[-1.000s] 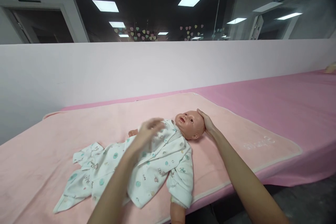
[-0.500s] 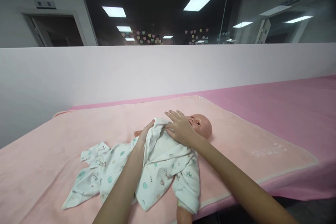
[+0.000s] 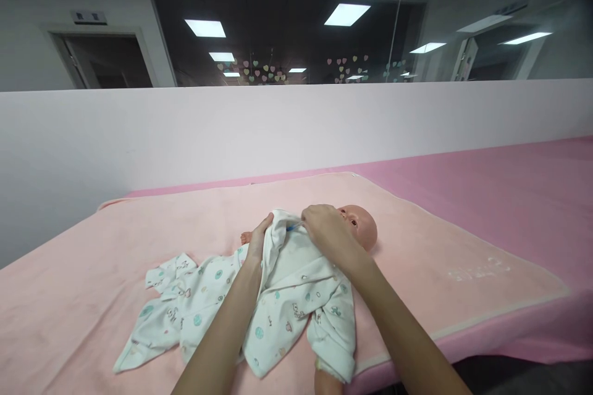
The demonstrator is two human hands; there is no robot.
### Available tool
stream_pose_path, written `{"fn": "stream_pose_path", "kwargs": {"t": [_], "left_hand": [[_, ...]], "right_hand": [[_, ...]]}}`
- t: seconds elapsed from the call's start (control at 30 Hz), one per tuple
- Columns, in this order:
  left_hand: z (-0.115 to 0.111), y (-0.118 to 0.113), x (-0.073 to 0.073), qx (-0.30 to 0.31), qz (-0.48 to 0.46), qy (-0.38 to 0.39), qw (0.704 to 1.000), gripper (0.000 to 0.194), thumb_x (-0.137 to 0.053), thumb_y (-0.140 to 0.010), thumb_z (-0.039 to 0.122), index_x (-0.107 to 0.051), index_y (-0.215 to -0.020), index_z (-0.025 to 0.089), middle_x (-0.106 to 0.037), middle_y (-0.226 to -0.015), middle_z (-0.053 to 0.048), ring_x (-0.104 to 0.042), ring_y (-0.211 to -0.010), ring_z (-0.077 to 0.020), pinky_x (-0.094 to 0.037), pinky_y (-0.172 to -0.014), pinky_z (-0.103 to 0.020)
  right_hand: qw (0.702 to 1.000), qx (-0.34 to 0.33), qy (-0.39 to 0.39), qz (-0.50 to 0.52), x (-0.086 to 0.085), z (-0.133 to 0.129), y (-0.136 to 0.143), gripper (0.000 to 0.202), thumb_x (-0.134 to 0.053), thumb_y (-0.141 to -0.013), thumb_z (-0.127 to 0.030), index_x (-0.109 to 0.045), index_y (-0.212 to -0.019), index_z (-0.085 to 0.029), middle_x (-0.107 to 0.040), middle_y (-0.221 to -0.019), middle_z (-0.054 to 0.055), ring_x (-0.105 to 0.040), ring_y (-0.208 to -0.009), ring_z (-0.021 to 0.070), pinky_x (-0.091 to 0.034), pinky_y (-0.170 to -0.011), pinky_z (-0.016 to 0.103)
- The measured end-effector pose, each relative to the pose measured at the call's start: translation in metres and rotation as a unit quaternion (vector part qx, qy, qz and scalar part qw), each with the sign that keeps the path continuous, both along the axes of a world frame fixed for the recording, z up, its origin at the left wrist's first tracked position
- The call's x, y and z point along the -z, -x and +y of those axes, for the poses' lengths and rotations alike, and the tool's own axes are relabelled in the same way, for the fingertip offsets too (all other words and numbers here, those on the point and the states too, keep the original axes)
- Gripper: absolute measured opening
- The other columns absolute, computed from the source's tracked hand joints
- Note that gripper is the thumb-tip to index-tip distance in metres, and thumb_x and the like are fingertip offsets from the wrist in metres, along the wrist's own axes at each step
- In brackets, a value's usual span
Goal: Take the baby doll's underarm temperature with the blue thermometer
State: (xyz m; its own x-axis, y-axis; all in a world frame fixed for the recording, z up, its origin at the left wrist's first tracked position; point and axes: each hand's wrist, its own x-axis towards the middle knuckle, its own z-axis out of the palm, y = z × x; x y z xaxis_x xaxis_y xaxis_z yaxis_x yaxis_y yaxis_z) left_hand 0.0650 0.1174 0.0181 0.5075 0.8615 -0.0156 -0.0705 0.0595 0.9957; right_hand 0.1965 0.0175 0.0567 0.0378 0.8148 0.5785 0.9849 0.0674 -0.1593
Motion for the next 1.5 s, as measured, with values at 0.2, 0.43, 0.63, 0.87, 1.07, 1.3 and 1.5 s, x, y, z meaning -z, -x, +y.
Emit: {"fn": "stream_pose_path", "kwargs": {"t": [0.2,0.43,0.63,0.87,1.07,1.3,1.5], "left_hand": [[-0.015,-0.004,-0.004,-0.063,-0.036,0.034,0.997,0.048,-0.048,-0.069,0.06,-0.062,-0.077,0.014,-0.061,-0.058,-0.002,-0.056,-0.051,-0.0155,-0.045,-0.052,-0.026],[-0.033,-0.012,-0.008,0.117,0.106,-0.144,0.977,0.038,-0.061,-0.067,0.047,-0.07,-0.069,0.011,-0.055,-0.054,0.0,-0.033,-0.042,-0.0059,-0.024,-0.044,-0.022],[-0.032,-0.013,-0.003,0.139,0.148,-0.246,0.948,0.036,-0.058,-0.07,0.044,-0.071,-0.081,0.013,-0.053,-0.056,0.001,-0.036,-0.049,-0.0083,-0.026,-0.048,-0.022],[-0.031,-0.017,-0.004,0.104,0.224,-0.325,0.913,0.043,-0.053,-0.072,0.047,-0.069,-0.099,0.018,-0.046,-0.043,0.004,-0.037,-0.046,-0.0102,-0.027,-0.049,-0.021],[-0.033,-0.026,-0.005,0.066,0.261,-0.337,0.902,0.029,-0.057,-0.068,0.043,-0.074,-0.08,0.024,-0.068,-0.066,-0.001,-0.055,-0.062,-0.0159,-0.032,-0.054,-0.022],[-0.034,-0.033,-0.004,0.016,0.264,-0.331,0.906,0.022,-0.058,-0.064,0.036,-0.073,-0.073,0.023,-0.063,-0.058,0.0,-0.05,-0.054,-0.0129,-0.028,-0.049,-0.022],[-0.03,-0.027,0.0,0.034,0.174,-0.282,0.943,0.035,-0.052,-0.068,0.044,-0.072,-0.074,0.016,-0.055,-0.052,0.001,-0.044,-0.049,-0.0104,-0.029,-0.047,-0.021]], "right_hand": [[0.907,-0.012,-0.147,0.393,-0.016,-0.056,-0.018,0.011,-0.055,-0.077,-0.031,-0.065,-0.076,-0.025,-0.066,-0.075,0.001,-0.06,-0.072,0.02,-0.04,-0.066,0.03],[0.894,-0.099,-0.079,0.429,-0.029,-0.064,-0.008,0.019,-0.056,-0.076,-0.034,-0.066,-0.081,-0.019,-0.067,-0.083,0.004,-0.062,-0.079,0.0183,-0.048,-0.071,0.028],[0.928,-0.05,-0.068,0.364,0.006,-0.096,-0.022,0.022,-0.055,-0.079,-0.038,-0.067,-0.085,-0.022,-0.067,-0.093,0.004,-0.06,-0.091,0.0195,-0.047,-0.078,0.028],[0.958,0.094,-0.044,0.268,0.095,-0.142,-0.082,0.029,-0.046,-0.083,-0.044,-0.066,-0.085,-0.022,-0.066,-0.096,0.007,-0.061,-0.092,0.0215,-0.049,-0.079,0.031],[0.987,0.131,-0.014,0.096,0.122,-0.133,-0.104,0.027,-0.044,-0.082,-0.031,-0.069,-0.079,-0.019,-0.063,-0.102,0.013,-0.057,-0.099,0.0286,-0.044,-0.087,0.046],[0.977,-0.074,-0.003,0.202,0.062,-0.073,-0.048,0.032,-0.054,-0.078,-0.025,-0.059,-0.109,-0.024,-0.066,-0.102,0.004,-0.063,-0.086,0.0188,-0.051,-0.074,0.03],[0.956,-0.124,-0.049,0.26,0.051,-0.037,-0.016,0.018,-0.054,-0.077,-0.019,-0.07,-0.084,-0.021,-0.07,-0.076,0.002,-0.063,-0.064,0.0148,-0.051,-0.059,0.024]]}}
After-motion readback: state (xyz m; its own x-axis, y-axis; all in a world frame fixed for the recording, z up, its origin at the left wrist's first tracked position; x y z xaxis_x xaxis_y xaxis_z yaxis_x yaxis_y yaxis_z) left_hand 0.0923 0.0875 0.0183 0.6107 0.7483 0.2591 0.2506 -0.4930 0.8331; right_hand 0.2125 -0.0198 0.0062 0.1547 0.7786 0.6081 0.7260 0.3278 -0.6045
